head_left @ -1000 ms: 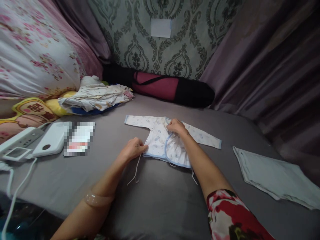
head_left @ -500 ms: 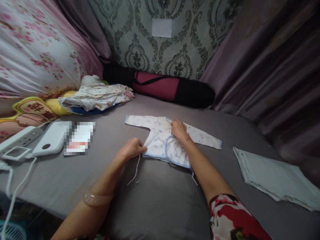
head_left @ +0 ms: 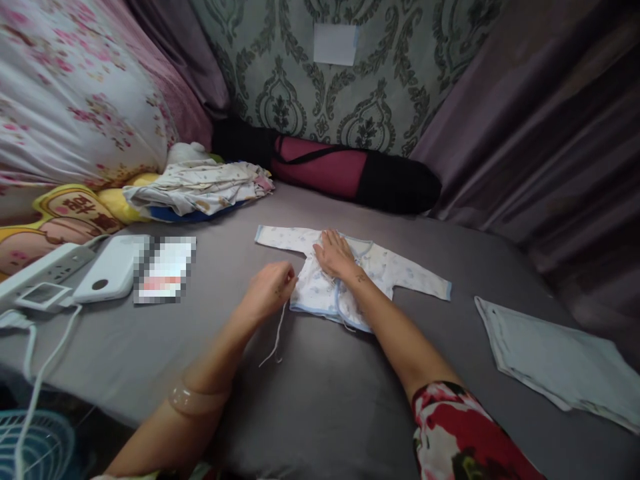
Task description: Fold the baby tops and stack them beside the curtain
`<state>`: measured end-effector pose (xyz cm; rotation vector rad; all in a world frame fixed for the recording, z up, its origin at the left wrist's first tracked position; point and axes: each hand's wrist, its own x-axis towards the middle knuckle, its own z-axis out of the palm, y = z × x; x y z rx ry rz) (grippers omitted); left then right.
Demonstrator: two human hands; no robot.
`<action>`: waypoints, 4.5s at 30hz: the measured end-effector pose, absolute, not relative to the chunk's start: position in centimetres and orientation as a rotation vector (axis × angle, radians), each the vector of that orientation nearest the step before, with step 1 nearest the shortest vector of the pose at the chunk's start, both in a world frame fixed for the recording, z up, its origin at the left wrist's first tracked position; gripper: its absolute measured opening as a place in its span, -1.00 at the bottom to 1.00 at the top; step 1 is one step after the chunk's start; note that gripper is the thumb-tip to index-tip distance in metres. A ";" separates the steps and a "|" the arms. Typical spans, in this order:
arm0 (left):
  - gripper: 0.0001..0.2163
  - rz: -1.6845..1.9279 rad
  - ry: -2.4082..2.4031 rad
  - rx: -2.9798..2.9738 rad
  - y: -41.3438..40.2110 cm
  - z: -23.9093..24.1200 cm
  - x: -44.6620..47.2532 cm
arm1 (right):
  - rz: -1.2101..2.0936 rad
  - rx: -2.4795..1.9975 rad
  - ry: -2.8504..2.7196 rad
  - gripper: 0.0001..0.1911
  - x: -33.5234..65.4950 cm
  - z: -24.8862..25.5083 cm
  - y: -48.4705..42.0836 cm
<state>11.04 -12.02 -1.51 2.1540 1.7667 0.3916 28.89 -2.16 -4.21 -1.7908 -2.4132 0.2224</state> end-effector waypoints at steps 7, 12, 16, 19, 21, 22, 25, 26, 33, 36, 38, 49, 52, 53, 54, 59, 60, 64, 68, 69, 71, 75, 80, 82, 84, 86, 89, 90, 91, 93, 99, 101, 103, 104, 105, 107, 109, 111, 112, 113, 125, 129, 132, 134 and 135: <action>-0.61 -0.031 1.657 1.976 -12.2 -0.8 10.8 | 0.298 -1.854 -2.337 -0.30 28.7 -6.8 -1.8; -0.65 -0.184 1.543 2.013 -11.9 -0.6 10.1 | 0.431 -1.875 -2.335 -0.31 28.7 -5.0 -2.0; -0.83 -0.224 1.507 2.040 -11.9 -0.7 9.8 | 0.388 -1.785 -2.327 -0.29 27.7 -3.2 -5.6; -0.86 -0.229 1.507 2.054 -11.9 -0.6 9.6 | 0.440 -1.727 -2.361 -0.26 26.4 -3.4 -9.8; -0.87 -0.226 1.552 2.042 -11.8 -0.6 9.2 | 0.477 -1.731 -2.372 -0.24 25.8 -4.1 -11.8; -0.88 -0.219 1.582 2.024 -11.7 -0.6 8.9 | 0.486 -1.736 -2.375 -0.24 25.6 -4.5 -12.4; -0.92 -0.163 1.696 1.869 -11.2 -0.8 7.2 | 0.478 -1.745 -2.369 -0.25 25.4 -5.4 -12.9; -0.93 -0.134 1.725 1.790 -11.0 -0.8 6.4 | 0.476 -1.744 -2.364 -0.26 25.5 -5.5 -12.8; -0.86 0.069 1.942 1.663 -8.9 2.5 2.5 | 0.541 -1.583 -2.360 -0.33 27.0 -3.4 -12.9; -0.82 0.305 2.003 1.839 -7.8 4.3 5.0 | 0.524 -1.544 -2.243 -0.40 29.2 -1.1 -13.0; -0.81 0.484 1.939 1.948 -7.1 4.8 8.0 | 0.537 -1.584 -2.096 -0.48 31.4 0.3 -12.7; -0.68 0.681 1.487 2.261 -4.8 -0.4 20.3 | 0.476 -1.748 -1.713 -0.75 43.7 0.0 -16.6; -0.80 0.529 1.544 2.187 -4.5 -1.0 21.8 | 0.562 -1.822 -1.796 -0.79 43.7 -1.1 -18.7; -0.80 0.484 1.547 2.162 -4.3 -1.1 22.2 | 0.594 -1.835 -1.833 -0.82 43.5 -1.3 -19.3; -0.79 0.454 1.547 2.141 -4.2 -1.1 22.5 | 0.620 -1.840 -1.878 -0.84 43.2 -1.4 -19.9; -0.71 0.386 1.580 2.066 -3.9 -1.7 23.7 | 0.620 -1.860 -2.085 -0.83 42.0 -1.2 -21.6; -0.71 0.362 1.580 2.052 -3.9 -1.8 23.9 | 0.600 -1.868 -2.108 -0.84 41.8 -1.2 -21.7; -0.77 0.338 1.561 1.989 -4.1 -1.9 24.5 | 0.490 -1.932 -2.179 -0.87 41.0 -1.6 -21.9; -0.78 0.425 1.570 1.981 -3.6 -2.3 24.3 | 0.447 -1.981 -2.236 -0.86 40.5 -1.5 -22.0; -0.78 0.434 1.581 1.988 -3.4 -2.4 24.1 | 0.445 -1.985 -2.242 -0.86 40.4 -1.5 -22.0; -0.78 0.428 1.613 2.001 -3.0 -2.8 23.9 | 0.438 -2.000 -2.244 -0.86 40.3 -1.3 -22.0; -0.77 0.362 1.684 2.068 -2.7 -3.6 23.6 | 0.419 -2.022 -2.276 -0.80 40.3 -1.1 -22.2; -0.73 0.208 1.703 2.307 -3.4 -4.5 23.4 | 0.390 -2.040 -2.335 -0.74 40.1 -0.9 -22.6; -0.71 0.168 1.686 2.403 -3.8 -4.5 23.3 | 0.413 -2.039 -2.323 -0.75 40.1 -0.8 -22.6; -0.70 0.159 1.667 2.453 -4.1 -4.4 23.1 | 0.445 -2.076 -2.257 -0.79 40.2 -0.8 -22.4; -0.70 0.227 1.644 2.491 -4.4 -4.1 22.7 | 0.460 -2.158 -2.163 -0.82 40.4 -0.7 -22.3; -0.73 0.432 1.536 2.570 -4.9 -3.8 21.5 | 0.465 -2.257 -2.090 -0.79 40.6 -0.7 -22.3; -0.75 0.483 1.487 2.585 -5.2 -3.9 20.9 | 0.460 -2.268 -2.092 -0.79 40.6 -0.8 -22.3; -0.77 0.517 1.445 2.587 -5.6 -4.0 20.4 | 0.449 -2.275 -2.093 -0.80 40.5 -0.8 -22.3; -0.79 0.568 1.374 2.575 -6.6 -4.5 19.5 | 0.414 -2.288 -2.076 -0.80 40.1 -0.8 -22.3; -0.73 0.725 1.062 2.625 -9.8 -5.9 19.6 | 0.335 -2.411 -1.906 -0.79 38.4 -1.0 -22.0; -0.69 0.678 1.061 2.627 -10.2 -6.2 20.1 | 0.343 -2.436 -1.885 -0.77 38.0 -1.1 -21.9; -0.65 0.620 1.112 2.609 -10.4 -6.5 20.3 | 0.377 -2.443 -1.891 -0.77 37.8 -1.2 -21.9; -0.63 0.582 1.145 2.597 -10.5 -6.6 20.3 | 0.403 -2.435 -1.904 -0.77 37.8 -1.3 -21.8; -0.60 0.531 1.181 2.584 -10.6 -6.7 20.2 | 0.428 -2.420 -1.919 -0.77 37.8 -1.3 -21.8; -0.55 0.393 1.254 2.552 -10.9 -6.7 20.0 | 0.453 -2.386 -1.952 -0.75 38.0 -1.2 -21.9; -0.52 0.255 1.313 2.517 -11.2 -6.4 19.8 | 0.427 -2.375 -1.984 -0.71 38.3 -1.1 -22.0; -0.50 0.157 1.342 2.496 -11.5 -5.9 19.7 | 0.391 -2.410 -2.011 -0.66 38.6 -0.9 -22.2; -0.50 0.127 1.354 2.488 -11.6 -5.7 19.8 | 0.380 -2.436 -2.023 -0.63 38.7 -0.8 -22.3; -0.49 0.106 1.363 2.483 -11.6 -5.4 19.8 | 0.375 -2.459 -2.035 -0.62 38.8 -0.7 -22.3; -0.52 0.242 1.373 2.585 -11.9 -5.2 19.4 | 0.608 -2.296 -2.202 -0.75 42.0 0.7 -21.9; -0.63 0.429 1.230 2.754 -12.8 -5.3 20.4 | 0.546 -2.111 -2.204 -0.74 42.8 1.0 -19.8; -0.60 0.443 1.113 2.833 -13.5 -5.9 21.6 | 0.270 -1.963 -2.175 -0.59 41.4 -0.8 -17.0; -0.52 0.381 1.144 2.843 -13.9 -6.6 22.2 | 0.201 -1.910 -2.204 -0.49 40.0 -2.8 -15.1; -0.48 0.350 1.181 2.839 -14.0 -7.0 22.3 | 0.200 -1.912 -2.207 -0.45 39.4 -3.7 -14.4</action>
